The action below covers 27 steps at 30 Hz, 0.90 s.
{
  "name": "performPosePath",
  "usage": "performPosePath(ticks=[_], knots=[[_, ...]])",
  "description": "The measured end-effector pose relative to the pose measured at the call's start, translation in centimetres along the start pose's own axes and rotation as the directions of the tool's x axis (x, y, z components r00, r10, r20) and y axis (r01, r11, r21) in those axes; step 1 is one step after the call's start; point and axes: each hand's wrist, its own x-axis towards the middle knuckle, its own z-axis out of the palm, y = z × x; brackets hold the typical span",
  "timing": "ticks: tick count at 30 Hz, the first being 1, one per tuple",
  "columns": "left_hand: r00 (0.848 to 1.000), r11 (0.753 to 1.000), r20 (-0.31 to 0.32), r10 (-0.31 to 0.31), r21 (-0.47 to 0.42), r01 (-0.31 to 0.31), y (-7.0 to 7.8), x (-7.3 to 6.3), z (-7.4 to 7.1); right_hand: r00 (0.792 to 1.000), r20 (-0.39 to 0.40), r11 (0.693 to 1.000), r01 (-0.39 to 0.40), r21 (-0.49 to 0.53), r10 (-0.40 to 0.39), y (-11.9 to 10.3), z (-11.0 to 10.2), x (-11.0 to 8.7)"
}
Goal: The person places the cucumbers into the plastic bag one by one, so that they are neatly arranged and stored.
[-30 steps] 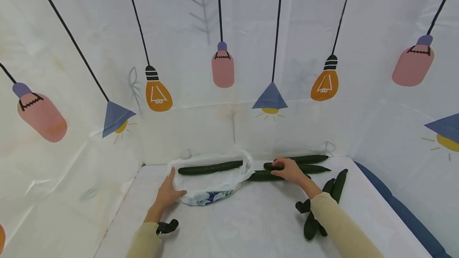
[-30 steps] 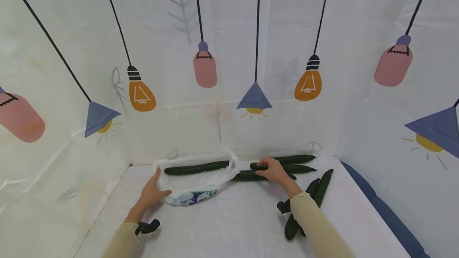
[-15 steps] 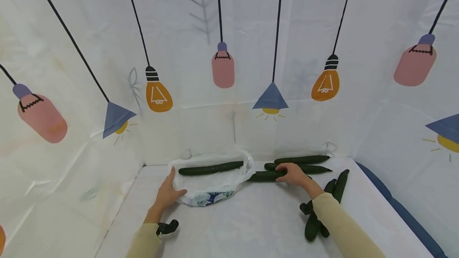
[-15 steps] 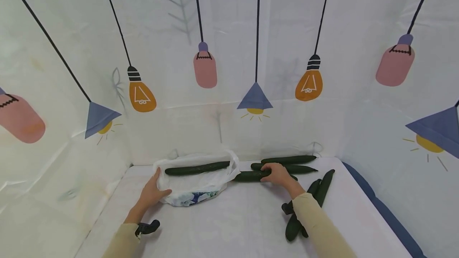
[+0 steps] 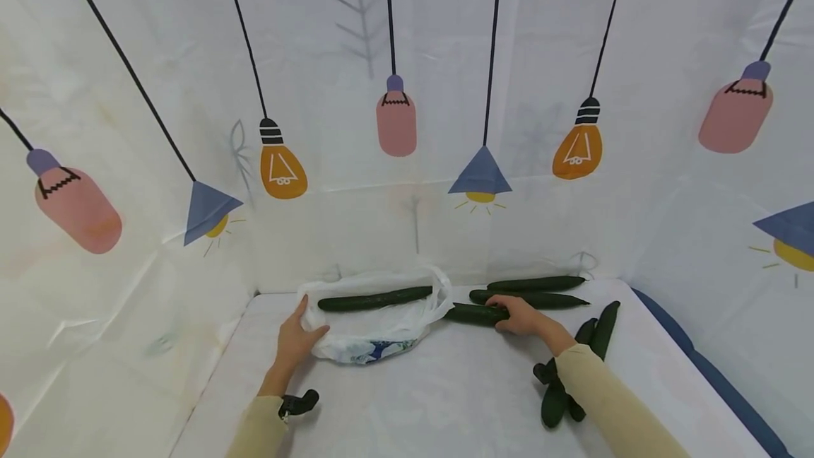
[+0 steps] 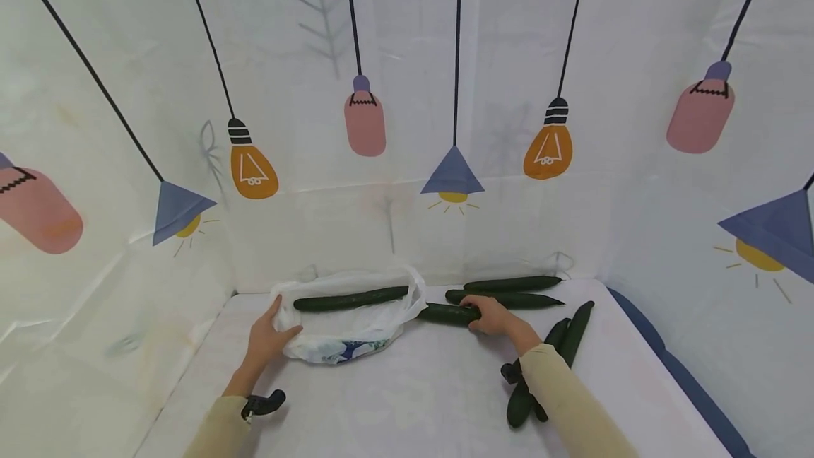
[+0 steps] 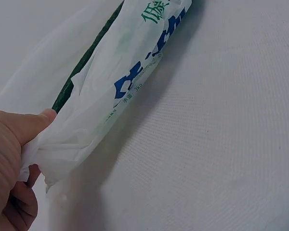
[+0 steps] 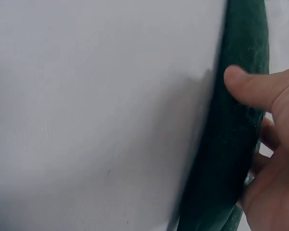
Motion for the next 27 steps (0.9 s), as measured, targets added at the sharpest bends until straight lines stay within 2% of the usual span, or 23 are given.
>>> performPosePath(ticks=[4,16,22,27], knots=[[0.999,1.0,0.043,-0.005,-0.023,0.006,-0.3,-0.1,0.3,0.999,-0.027,0.999,0.039,0.004,-0.039,0.2,0.2,-0.4],[0.996,0.998,0.081,-0.02,-0.059,0.025,-0.6,0.0,0.5,0.988,-0.132,0.996,0.076,-0.046,-0.081,0.5,-1.1,-2.6],[0.997,0.998,0.073,-0.008,-0.059,0.012,-0.6,0.1,0.3,0.982,-0.178,0.997,0.061,-0.048,-0.069,0.0,-2.2,-3.5],[0.997,0.998,0.078,-0.003,-0.068,0.008,-0.7,-0.1,0.2,0.972,-0.232,1.0,0.012,-0.018,-0.016,-0.3,-2.5,-4.5]])
